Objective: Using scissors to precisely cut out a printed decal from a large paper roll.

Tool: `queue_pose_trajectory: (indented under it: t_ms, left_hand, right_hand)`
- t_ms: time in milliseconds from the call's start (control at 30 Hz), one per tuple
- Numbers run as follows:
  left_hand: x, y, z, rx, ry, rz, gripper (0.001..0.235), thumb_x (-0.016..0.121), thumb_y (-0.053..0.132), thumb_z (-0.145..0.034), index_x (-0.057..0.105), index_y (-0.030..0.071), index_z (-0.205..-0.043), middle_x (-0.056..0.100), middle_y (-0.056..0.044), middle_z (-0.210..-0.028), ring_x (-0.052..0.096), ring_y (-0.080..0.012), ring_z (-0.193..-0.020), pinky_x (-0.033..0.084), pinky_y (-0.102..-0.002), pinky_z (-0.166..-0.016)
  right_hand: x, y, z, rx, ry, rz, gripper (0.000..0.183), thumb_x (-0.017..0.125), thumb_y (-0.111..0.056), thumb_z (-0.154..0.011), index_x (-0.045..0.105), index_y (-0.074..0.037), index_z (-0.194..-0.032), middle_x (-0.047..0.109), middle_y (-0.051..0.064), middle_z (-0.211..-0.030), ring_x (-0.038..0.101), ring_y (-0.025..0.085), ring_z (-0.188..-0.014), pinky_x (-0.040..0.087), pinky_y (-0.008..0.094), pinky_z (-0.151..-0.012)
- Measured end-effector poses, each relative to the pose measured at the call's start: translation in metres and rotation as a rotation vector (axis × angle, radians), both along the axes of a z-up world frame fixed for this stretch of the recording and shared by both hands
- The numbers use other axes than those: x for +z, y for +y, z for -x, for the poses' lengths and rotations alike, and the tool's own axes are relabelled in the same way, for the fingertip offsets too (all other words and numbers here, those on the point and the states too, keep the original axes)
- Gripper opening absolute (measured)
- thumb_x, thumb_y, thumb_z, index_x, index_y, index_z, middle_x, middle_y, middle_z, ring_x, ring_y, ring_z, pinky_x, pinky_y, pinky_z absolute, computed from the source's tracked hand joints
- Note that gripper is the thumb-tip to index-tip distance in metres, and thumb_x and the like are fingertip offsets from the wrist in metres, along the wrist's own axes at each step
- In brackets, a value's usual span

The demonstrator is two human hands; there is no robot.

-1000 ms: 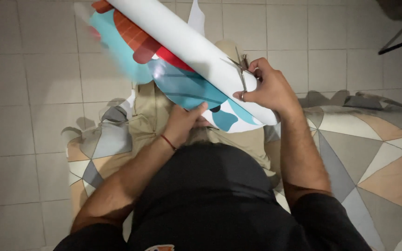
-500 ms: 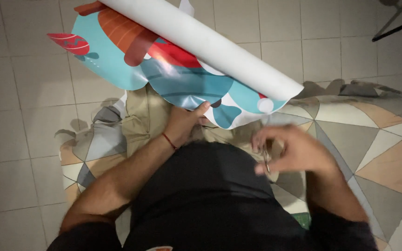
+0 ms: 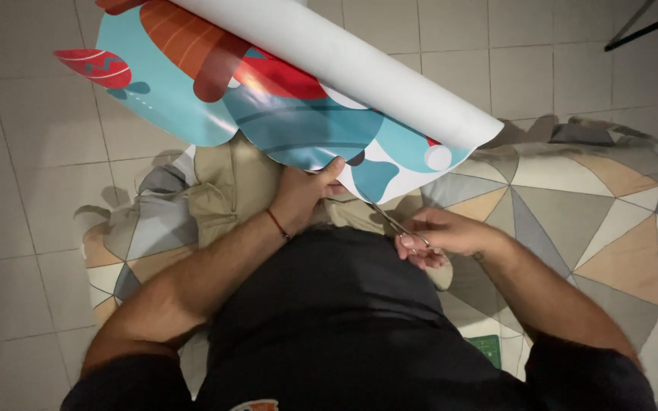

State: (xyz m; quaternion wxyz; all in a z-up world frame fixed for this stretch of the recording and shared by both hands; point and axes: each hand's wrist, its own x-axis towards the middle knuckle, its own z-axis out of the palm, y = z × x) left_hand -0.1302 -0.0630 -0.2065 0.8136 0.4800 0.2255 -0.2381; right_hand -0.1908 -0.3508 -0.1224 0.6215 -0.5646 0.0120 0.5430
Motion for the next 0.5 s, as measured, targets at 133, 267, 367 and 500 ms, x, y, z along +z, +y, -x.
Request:
queue_pose_trajectory:
  t_ms: [133, 267, 367, 500]
  left_hand:
    - [0.009, 0.0, -0.001, -0.014, -0.009, -0.001, 0.069, 0.099, 0.025, -0.092, 0.059, -0.017, -0.128, 0.066, -0.022, -0.104, 0.08, -0.0376, -0.082, 0.077, -0.056, -0.073]
    - [0.019, 0.001, 0.0, -0.005, -0.027, 0.006, 0.067, 0.099, 0.027, -0.091, 0.059, -0.015, -0.124, 0.066, -0.019, -0.101, 0.08, -0.0351, -0.079, 0.078, -0.052, -0.072]
    - [-0.002, 0.001, 0.002, -0.003, -0.037, 0.011, 0.065, 0.098, 0.028, -0.092, 0.059, -0.014, -0.122, 0.065, -0.018, -0.099, 0.079, -0.0338, -0.077, 0.078, -0.052, -0.073]
    - [0.009, 0.002, 0.001, -0.013, -0.042, 0.014, 0.064, 0.097, 0.029, -0.094, 0.06, -0.014, -0.122, 0.065, -0.018, -0.099, 0.079, -0.0328, -0.078, 0.078, -0.051, -0.075]
  right_hand:
    - [0.003, 0.007, -0.006, 0.014, -0.024, -0.003, 0.043, 0.081, -0.032, -0.105, 0.08, 0.01, -0.093, 0.071, 0.017, -0.059, 0.062, 0.016, -0.039, 0.05, 0.027, -0.035]
    - [-0.001, 0.006, -0.006, 0.027, -0.017, -0.051, 0.042, 0.08, -0.032, -0.105, 0.08, 0.008, -0.095, 0.07, 0.015, -0.06, 0.061, 0.015, -0.04, 0.049, 0.026, -0.035]
    - [-0.006, 0.005, -0.004, 0.037, -0.013, -0.065, 0.042, 0.081, -0.033, -0.104, 0.08, 0.008, -0.094, 0.069, 0.014, -0.059, 0.06, 0.015, -0.041, 0.047, 0.026, -0.035]
    - [-0.014, 0.007, -0.004, 0.009, -0.039, -0.082, 0.04, 0.082, -0.029, -0.104, 0.078, 0.008, -0.091, 0.066, 0.013, -0.057, 0.056, 0.012, -0.038, 0.043, 0.025, -0.035]
